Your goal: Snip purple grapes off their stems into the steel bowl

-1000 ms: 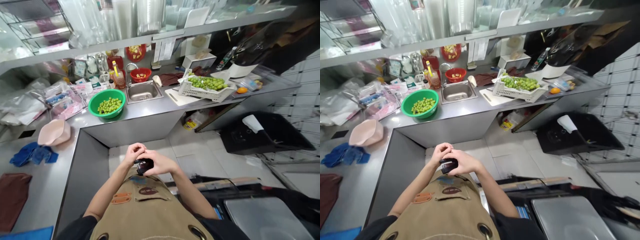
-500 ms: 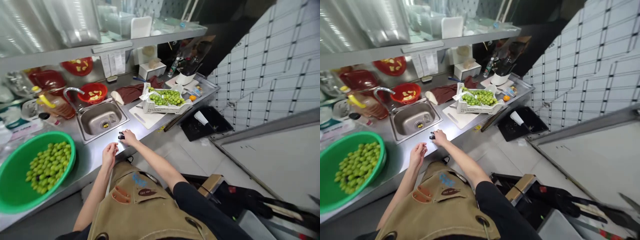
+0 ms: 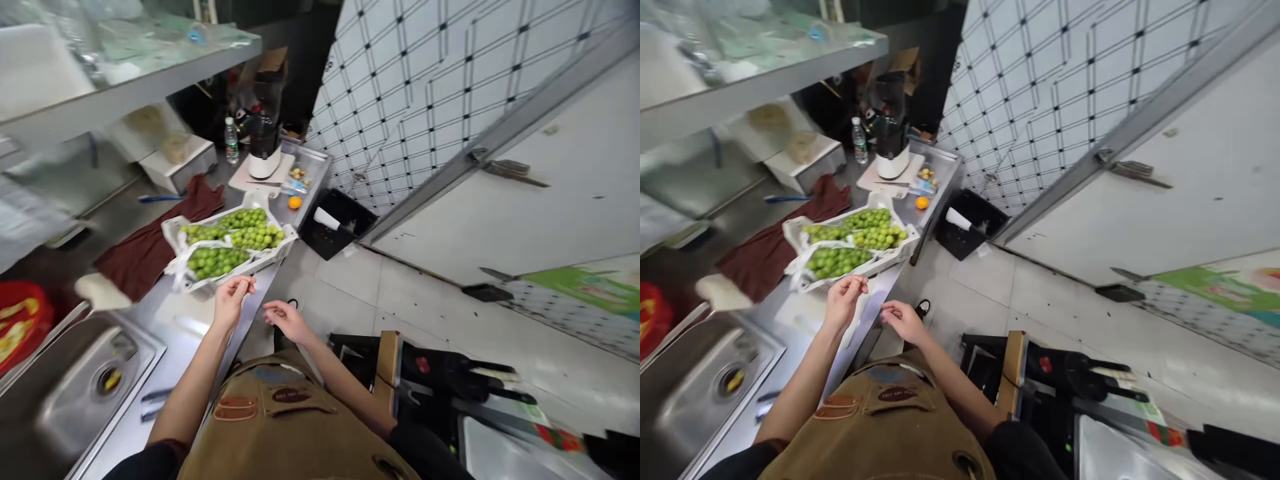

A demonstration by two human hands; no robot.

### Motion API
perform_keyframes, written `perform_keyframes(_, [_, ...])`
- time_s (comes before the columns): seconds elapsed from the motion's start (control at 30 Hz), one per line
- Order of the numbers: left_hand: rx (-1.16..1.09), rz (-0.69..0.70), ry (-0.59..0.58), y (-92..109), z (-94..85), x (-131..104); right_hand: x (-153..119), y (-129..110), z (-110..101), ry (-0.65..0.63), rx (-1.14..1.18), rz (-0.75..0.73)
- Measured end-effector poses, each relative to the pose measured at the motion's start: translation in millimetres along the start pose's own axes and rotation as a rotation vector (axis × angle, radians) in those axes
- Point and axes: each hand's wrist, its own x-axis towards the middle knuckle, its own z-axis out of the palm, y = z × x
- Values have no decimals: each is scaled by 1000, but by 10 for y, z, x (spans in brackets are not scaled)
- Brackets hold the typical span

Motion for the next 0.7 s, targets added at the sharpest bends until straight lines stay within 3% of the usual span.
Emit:
perform_keyframes(0.13, [47,-57,-147,-624,1177,569,80,31,-1218,227,170,-1])
perform_keyframes(0.27, [121,-114,-274,-1137,2403,1006,259,-211,-2448,369,311,-36])
perform_keyframes(0.37, [177,-183,-411,-1427,3186,1299,335,-481,-3329,480,385,-98])
perform_keyframes(0.5, [92,-213,-526,-1883,4157,1628,218,-715,-4340,703,418,-177])
perform_keyframes(0.6, [44,-353,-631,-2407,4942,1829,42,-669,-5018,833,479,-216])
perform_keyframes(0.7, [107,-439,-837,-3008,5783,1984,-163,-446,-5701,1039,614,-185])
